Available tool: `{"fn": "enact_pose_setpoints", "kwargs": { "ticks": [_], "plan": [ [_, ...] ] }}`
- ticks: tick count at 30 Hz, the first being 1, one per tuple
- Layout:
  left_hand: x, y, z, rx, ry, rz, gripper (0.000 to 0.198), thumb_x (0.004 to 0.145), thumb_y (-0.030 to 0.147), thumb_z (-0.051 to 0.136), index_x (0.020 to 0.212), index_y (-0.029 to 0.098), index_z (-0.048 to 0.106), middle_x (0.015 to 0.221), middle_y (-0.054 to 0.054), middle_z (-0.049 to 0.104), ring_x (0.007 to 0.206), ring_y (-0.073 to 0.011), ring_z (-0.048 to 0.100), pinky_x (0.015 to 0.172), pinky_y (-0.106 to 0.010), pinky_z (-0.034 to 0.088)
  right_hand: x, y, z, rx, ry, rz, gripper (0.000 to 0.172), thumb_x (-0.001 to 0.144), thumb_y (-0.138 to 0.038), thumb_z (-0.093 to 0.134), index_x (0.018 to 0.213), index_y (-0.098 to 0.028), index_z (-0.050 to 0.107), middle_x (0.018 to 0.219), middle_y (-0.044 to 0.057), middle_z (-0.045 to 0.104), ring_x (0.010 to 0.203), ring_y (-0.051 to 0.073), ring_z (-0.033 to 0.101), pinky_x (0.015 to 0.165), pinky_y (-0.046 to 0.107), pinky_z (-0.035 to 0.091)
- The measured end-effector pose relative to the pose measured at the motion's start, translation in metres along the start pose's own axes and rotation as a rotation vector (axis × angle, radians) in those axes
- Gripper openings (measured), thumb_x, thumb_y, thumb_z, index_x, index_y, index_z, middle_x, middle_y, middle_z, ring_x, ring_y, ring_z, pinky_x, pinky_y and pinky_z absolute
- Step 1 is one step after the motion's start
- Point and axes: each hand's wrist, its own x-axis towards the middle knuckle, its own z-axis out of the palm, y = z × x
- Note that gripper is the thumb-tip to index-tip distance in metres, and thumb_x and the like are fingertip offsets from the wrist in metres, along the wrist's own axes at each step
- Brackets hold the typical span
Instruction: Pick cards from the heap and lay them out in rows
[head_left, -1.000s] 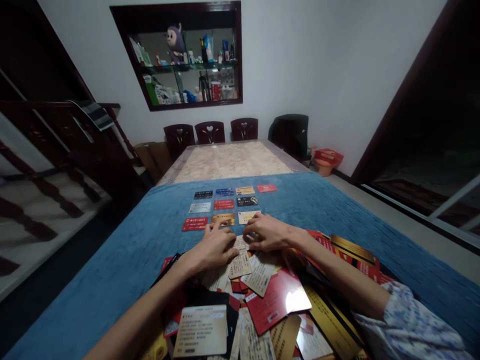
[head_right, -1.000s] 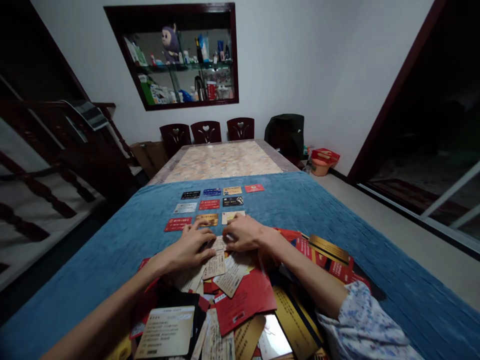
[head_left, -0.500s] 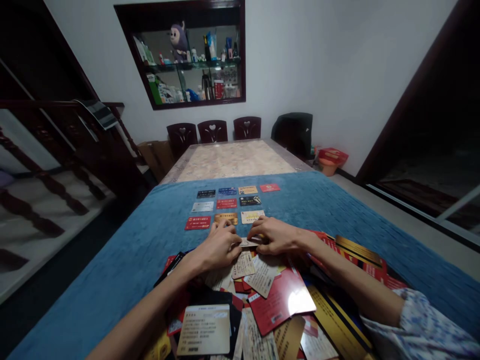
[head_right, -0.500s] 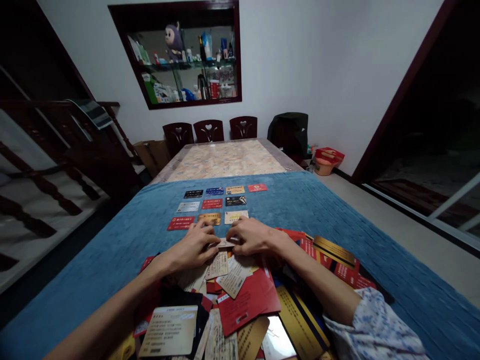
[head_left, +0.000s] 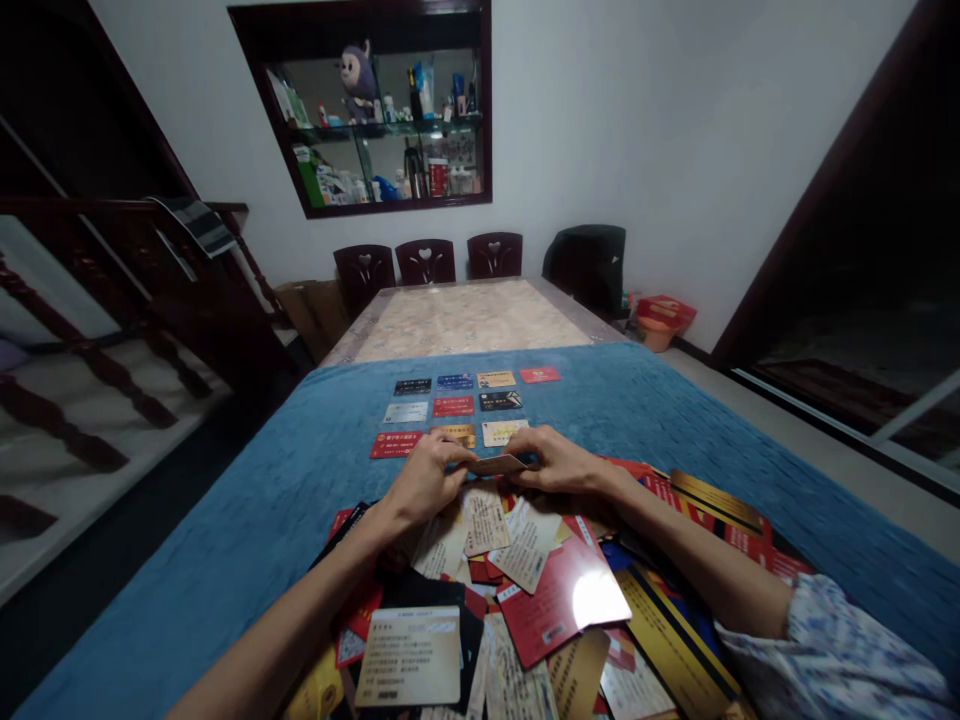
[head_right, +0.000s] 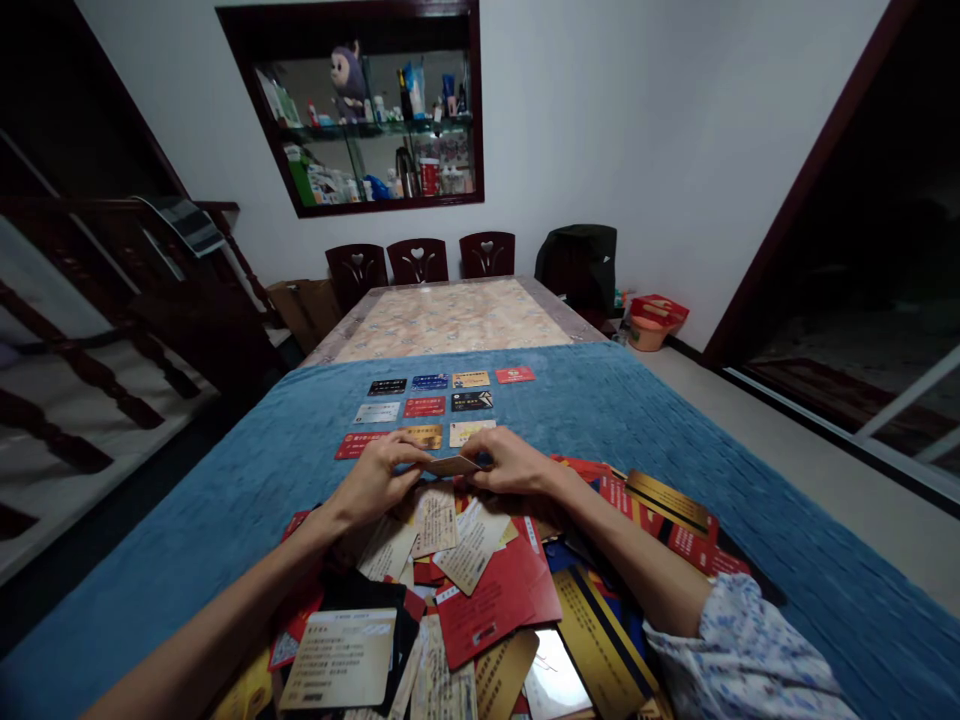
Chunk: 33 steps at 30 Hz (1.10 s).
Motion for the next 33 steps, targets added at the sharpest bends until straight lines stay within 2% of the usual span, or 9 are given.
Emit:
{"fn": "enact_pose_setpoints", "kwargs": {
  "ticks": [5,9,13,15,19,26,33],
  "plan": [
    [0.001,-0.005,0.008,-0.137,0.113,-0.077,0.020,0.076,0.008,0.066,0.083,0.021,0.079,0.088,-0.004,0.077,0.085,-0.0175,0.069,0.083,-0.029,0.054,0.001,0.000,0.003,0.096,0.016,-0.041,0.014,0.078,-0.018,0.061,0.084,-0.016,0.073,0.078,0.002,0.071,0.071,0.014,0.062,0.065,0.024,0.044],
    [0.002,-0.003,0.007,-0.237,0.101,-0.137,0.017,0.076,0.012,0.066,0.082,0.021,0.079,0.086,-0.003,0.078,0.083,-0.0183,0.071,0.082,-0.028,0.055,0.002,0.000,0.006,0.113,0.105,-0.084,0.012,0.080,-0.023,0.062,0.084,-0.017,0.071,0.081,0.003,0.070,0.075,0.017,0.063,0.072,0.028,0.047],
    [0.003,0.002,0.005,-0.295,0.070,-0.166,0.019,0.075,0.011,0.064,0.082,0.020,0.079,0.089,-0.003,0.078,0.088,-0.0189,0.071,0.086,-0.029,0.053,0.003,0.002,0.007,0.078,0.224,-0.095,0.015,0.081,-0.023,0.060,0.091,-0.018,0.070,0.095,0.006,0.071,0.089,0.020,0.064,0.082,0.033,0.048],
    [0.003,0.004,0.005,-0.293,0.074,-0.155,0.020,0.075,0.011,0.063,0.082,0.020,0.079,0.091,-0.003,0.078,0.092,-0.0194,0.070,0.090,-0.031,0.052,0.003,0.002,0.007,0.058,0.272,-0.071,0.017,0.083,-0.024,0.057,0.094,-0.018,0.068,0.096,0.007,0.071,0.090,0.021,0.063,0.082,0.034,0.048],
    [0.004,0.006,0.002,-0.276,0.074,-0.123,0.021,0.075,0.012,0.062,0.084,0.021,0.079,0.094,-0.003,0.077,0.096,-0.0199,0.068,0.092,-0.032,0.051,0.001,-0.003,0.006,0.060,0.341,-0.052,0.013,0.089,-0.028,0.053,0.087,-0.018,0.061,0.085,0.004,0.067,0.079,0.018,0.061,0.075,0.031,0.047],
    [0.006,0.003,-0.011,-0.213,0.136,-0.173,0.041,0.069,0.003,0.051,0.098,0.018,0.075,0.093,-0.002,0.076,0.091,-0.0182,0.069,0.087,-0.031,0.053,0.002,0.000,0.009,-0.045,0.501,-0.104,0.010,0.091,-0.024,0.050,0.091,-0.019,0.059,0.086,0.005,0.067,0.077,0.016,0.060,0.073,0.029,0.047],
    [0.003,0.008,-0.004,-0.109,0.150,-0.110,0.025,0.078,0.012,0.059,0.099,0.017,0.073,0.095,-0.005,0.074,0.089,-0.0190,0.067,0.088,-0.035,0.052,0.001,0.009,0.014,-0.263,0.471,-0.216,0.015,0.090,-0.013,0.048,0.096,-0.018,0.062,0.087,0.007,0.066,0.078,0.018,0.059,0.074,0.031,0.046]
  ]
}}
